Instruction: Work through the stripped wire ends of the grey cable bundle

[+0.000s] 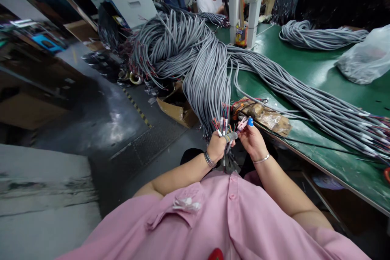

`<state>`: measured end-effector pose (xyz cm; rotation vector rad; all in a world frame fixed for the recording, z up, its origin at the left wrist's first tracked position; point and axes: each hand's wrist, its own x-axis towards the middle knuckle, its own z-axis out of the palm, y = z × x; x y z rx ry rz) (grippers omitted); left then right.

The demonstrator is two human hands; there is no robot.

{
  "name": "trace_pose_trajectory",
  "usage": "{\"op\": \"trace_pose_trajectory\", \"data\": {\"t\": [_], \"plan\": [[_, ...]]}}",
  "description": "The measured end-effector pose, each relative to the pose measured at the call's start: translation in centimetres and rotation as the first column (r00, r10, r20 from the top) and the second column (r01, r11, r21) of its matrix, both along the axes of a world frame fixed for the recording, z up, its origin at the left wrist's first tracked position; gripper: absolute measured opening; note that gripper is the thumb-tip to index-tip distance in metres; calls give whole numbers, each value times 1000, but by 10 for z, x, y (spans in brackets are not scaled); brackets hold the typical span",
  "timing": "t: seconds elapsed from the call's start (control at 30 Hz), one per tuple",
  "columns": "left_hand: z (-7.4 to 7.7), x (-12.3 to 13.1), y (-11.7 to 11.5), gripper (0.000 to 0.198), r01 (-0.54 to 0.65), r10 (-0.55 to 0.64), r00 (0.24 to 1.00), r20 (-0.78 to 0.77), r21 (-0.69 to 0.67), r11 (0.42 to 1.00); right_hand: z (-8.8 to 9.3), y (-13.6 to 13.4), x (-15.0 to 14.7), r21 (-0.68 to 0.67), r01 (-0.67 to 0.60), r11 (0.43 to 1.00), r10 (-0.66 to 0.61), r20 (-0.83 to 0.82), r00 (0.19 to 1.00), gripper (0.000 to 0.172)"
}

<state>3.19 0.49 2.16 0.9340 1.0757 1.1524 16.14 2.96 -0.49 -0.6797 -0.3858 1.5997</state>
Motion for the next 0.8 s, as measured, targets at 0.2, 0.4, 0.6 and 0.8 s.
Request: {"op": "trace_pose_trajectory", "data": {"t": [0.2, 0.4, 0.6, 0.8], "plan": [[0, -4, -4, 34, -3, 3, 1000, -11, 27, 1000, -2, -1, 1, -26, -36, 999, 36, -14, 999, 36], [2, -8, -9, 31, -58, 54, 995, 90, 45, 997, 3, -1, 10, -6, -121, 993, 121, -11, 993, 38], [2, -2, -7, 24, -132, 121, 981, 151, 64, 989, 5, -2, 7, -19, -64, 998, 64, -2, 998, 32], [0, 4, -4, 24, -139, 134, 987, 86, 59, 989, 4, -3, 1, 37, 38, 999, -42, 105, 994, 28]]}}
